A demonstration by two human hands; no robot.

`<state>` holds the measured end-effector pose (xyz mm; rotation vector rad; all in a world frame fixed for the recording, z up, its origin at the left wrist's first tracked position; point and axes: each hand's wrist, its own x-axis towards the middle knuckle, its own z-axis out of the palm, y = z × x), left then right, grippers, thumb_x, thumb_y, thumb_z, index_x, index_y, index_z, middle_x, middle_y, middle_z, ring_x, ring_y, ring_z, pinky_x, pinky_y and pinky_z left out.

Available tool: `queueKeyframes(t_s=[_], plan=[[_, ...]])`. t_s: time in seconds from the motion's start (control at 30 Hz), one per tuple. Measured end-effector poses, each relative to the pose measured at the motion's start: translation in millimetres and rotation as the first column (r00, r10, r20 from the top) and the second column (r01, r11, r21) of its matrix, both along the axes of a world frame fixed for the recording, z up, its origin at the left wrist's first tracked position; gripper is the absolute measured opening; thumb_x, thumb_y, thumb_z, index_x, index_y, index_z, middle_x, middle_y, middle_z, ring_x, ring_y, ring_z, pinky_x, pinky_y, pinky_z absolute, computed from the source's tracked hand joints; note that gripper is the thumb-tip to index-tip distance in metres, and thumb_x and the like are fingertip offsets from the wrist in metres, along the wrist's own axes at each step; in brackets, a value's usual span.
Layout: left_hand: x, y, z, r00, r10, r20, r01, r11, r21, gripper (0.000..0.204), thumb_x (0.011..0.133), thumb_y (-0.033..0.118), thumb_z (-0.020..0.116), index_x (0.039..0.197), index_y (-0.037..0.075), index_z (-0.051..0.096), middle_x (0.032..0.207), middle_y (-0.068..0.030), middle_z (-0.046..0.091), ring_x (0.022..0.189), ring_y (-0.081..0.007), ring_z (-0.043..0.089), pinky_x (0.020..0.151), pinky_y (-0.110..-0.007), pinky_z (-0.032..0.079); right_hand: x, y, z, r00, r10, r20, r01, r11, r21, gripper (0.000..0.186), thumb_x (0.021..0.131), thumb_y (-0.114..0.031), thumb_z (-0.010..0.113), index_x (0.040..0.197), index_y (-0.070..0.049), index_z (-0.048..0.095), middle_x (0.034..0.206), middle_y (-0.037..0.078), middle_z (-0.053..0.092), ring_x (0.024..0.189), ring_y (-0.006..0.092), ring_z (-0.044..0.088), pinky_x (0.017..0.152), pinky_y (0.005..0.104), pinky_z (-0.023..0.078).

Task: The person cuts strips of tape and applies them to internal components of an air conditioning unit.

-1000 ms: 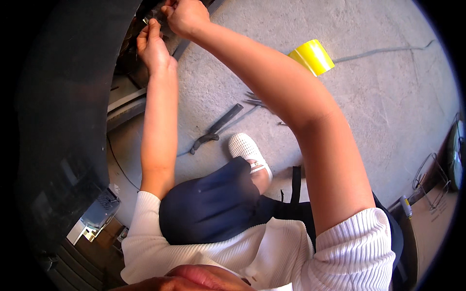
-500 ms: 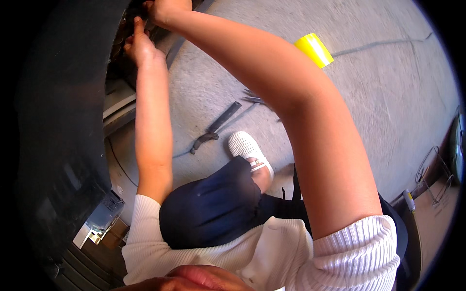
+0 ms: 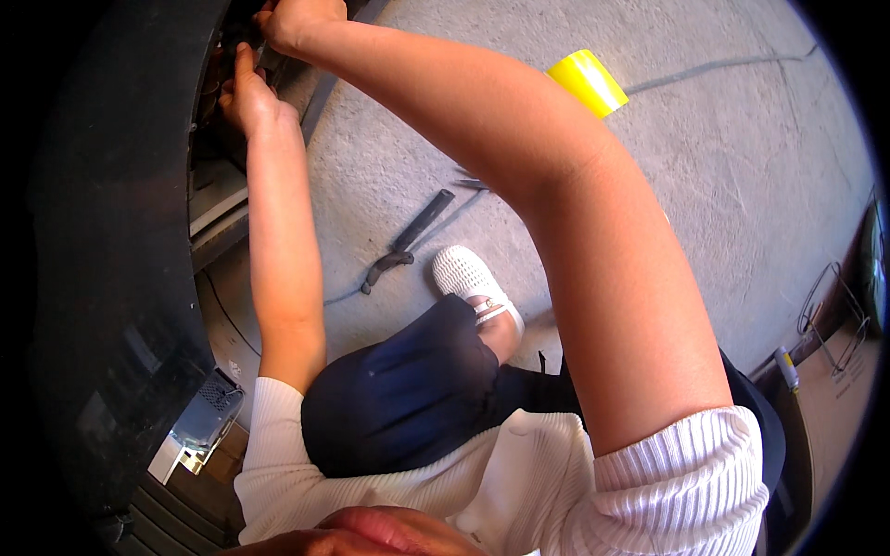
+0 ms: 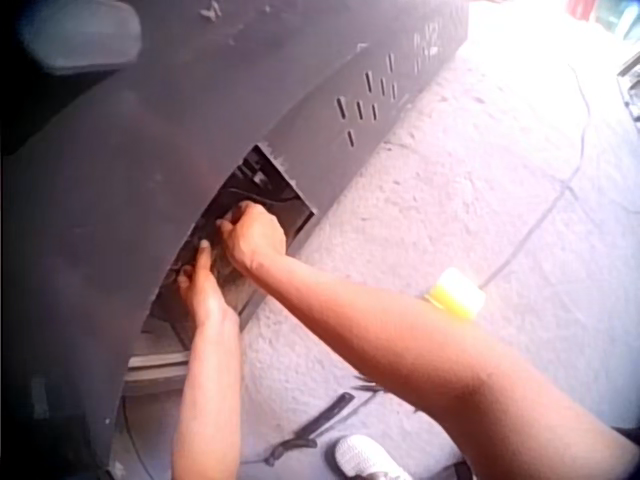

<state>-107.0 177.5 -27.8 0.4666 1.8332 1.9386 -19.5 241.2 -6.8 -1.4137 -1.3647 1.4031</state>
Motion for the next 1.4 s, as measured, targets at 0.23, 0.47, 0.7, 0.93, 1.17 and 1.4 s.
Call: queueKeyframes(t_s=[0.23, 0.47, 0.7, 0.93, 1.17, 1.4], plan=[[-2, 2, -3, 0.999, 0.007, -0.033, -0.007, 1.000, 0.017, 0.048, 0.077, 0.014, 0.079, 0.112, 0.002, 0.049, 0.101, -0.0092, 0.067, 0.095, -0.0172, 0.062, 0.092, -0.031, 0.042, -1, 4, -2, 1.000, -0.004, 0.006, 0.004, 1.000, 0.008, 0.024, 0.080, -0.029, 0.070, 0.091, -0.008, 0.070, 0.093, 0.017, 0.070, 0.093, 0.0334, 0.067, 0.083, 0.0426, 0.052], [-1, -4, 2, 0.998, -0.011, -0.059, 0.012, 1.000, 0.010, 0.044, 0.078, 0.017, 0.079, 0.111, 0.002, 0.055, 0.107, -0.0081, 0.065, 0.097, -0.0156, 0.057, 0.089, -0.029, 0.042, -3, -1, -2, 1.000, -0.019, -0.009, 0.019, 1.000, -0.009, 0.023, 0.080, -0.030, 0.070, 0.088, -0.009, 0.070, 0.090, 0.018, 0.070, 0.091, 0.0332, 0.068, 0.082, 0.0422, 0.053], [-1, -4, 4, 0.997, 0.005, 0.081, 0.005, 0.992, -0.123, 0.046, 0.073, 0.030, 0.082, 0.113, 0.018, 0.060, 0.107, 0.0056, 0.065, 0.101, -0.0112, 0.049, 0.081, -0.027, 0.032, -3, -2, -1, 1.000, -0.023, 0.006, 0.023, 1.000, 0.002, 0.023, 0.080, -0.031, 0.070, 0.088, -0.009, 0.070, 0.091, 0.017, 0.070, 0.091, 0.0329, 0.068, 0.082, 0.0422, 0.053], [-2, 1, 5, 0.995, 0.010, 0.101, -0.007, 1.000, -0.030, 0.043, 0.080, 0.016, 0.077, 0.111, -0.001, 0.053, 0.107, -0.0110, 0.065, 0.095, -0.0187, 0.059, 0.089, -0.032, 0.044, -2, -3, 4, 0.998, -0.015, 0.061, 0.014, 1.000, 0.013, 0.023, 0.079, -0.031, 0.070, 0.090, -0.010, 0.070, 0.092, 0.017, 0.070, 0.091, 0.0326, 0.068, 0.081, 0.0432, 0.053], [-16, 5, -8, 0.992, -0.038, 0.122, 0.040, 0.999, -0.012, 0.044, 0.082, 0.016, 0.074, 0.118, -0.001, 0.055, 0.111, -0.0107, 0.064, 0.098, -0.0182, 0.059, 0.089, -0.031, 0.044, -7, -2, 3, 0.996, -0.037, 0.083, 0.038, 0.999, -0.001, 0.023, 0.078, -0.030, 0.072, 0.089, -0.011, 0.069, 0.091, 0.016, 0.071, 0.092, 0.0324, 0.068, 0.081, 0.0433, 0.053], [-31, 19, -23, 0.966, -0.187, 0.176, 0.207, 0.973, -0.100, 0.034, 0.086, 0.038, 0.063, 0.112, 0.017, 0.060, 0.104, 0.0042, 0.063, 0.097, -0.0087, 0.046, 0.099, -0.034, 0.027, -8, -1, 9, 0.987, -0.078, 0.142, 0.092, 0.991, -0.092, 0.039, 0.077, -0.033, 0.074, 0.103, -0.007, 0.062, 0.100, 0.015, 0.070, 0.095, 0.0317, 0.068, 0.083, 0.0425, 0.053]])
